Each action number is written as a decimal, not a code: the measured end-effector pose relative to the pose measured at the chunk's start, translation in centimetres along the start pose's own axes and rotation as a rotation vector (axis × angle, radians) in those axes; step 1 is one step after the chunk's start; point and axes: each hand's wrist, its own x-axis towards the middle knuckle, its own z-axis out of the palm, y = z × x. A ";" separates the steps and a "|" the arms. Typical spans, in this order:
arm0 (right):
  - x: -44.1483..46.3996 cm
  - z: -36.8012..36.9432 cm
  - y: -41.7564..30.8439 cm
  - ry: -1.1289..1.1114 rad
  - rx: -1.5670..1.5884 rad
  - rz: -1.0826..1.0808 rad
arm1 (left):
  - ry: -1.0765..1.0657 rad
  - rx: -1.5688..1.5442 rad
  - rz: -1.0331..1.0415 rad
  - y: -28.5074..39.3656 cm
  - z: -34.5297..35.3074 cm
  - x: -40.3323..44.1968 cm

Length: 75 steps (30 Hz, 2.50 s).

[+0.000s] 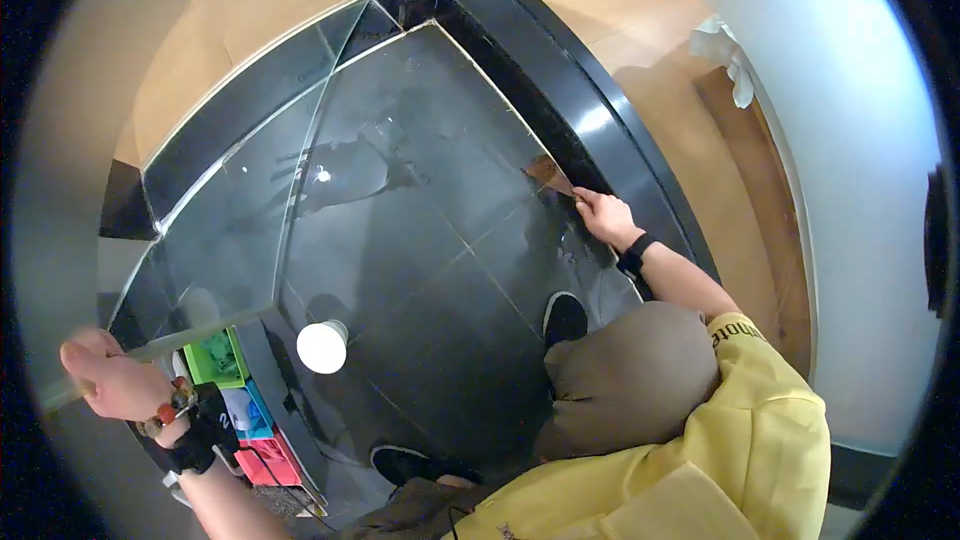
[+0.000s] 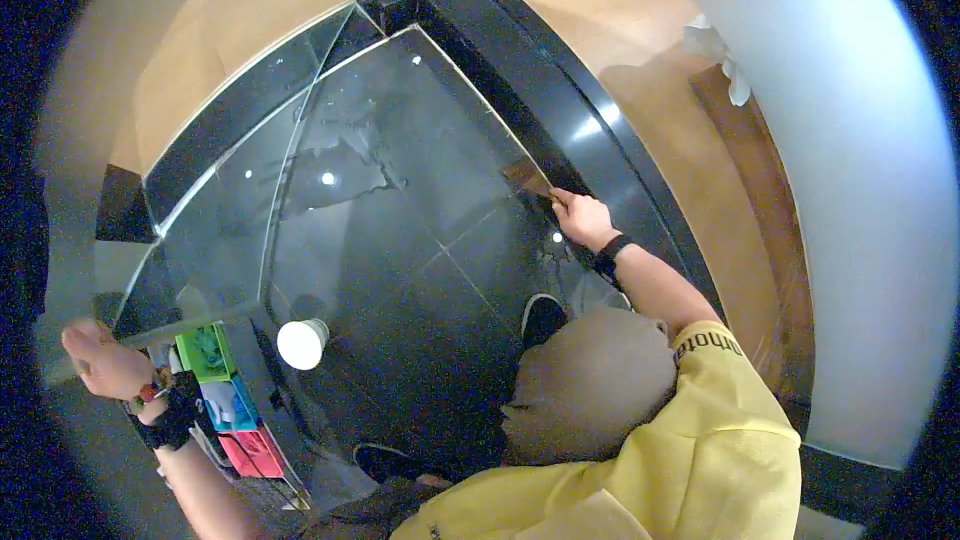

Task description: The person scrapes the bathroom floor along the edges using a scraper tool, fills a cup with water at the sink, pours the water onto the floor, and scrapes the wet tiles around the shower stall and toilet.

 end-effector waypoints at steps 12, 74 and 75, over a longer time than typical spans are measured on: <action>1.1 0.6 -0.6 0.079 0.031 -0.041 | 0.054 -0.016 -0.054 0.4 0.4 0.1; 13.5 -1.0 -5.9 -0.059 0.161 -0.012 | -0.070 0.020 -0.079 -1.6 -1.6 1.5; 11.0 -0.6 -3.9 -0.109 0.140 -0.036 | -0.125 -0.003 -0.057 -2.0 -1.8 1.8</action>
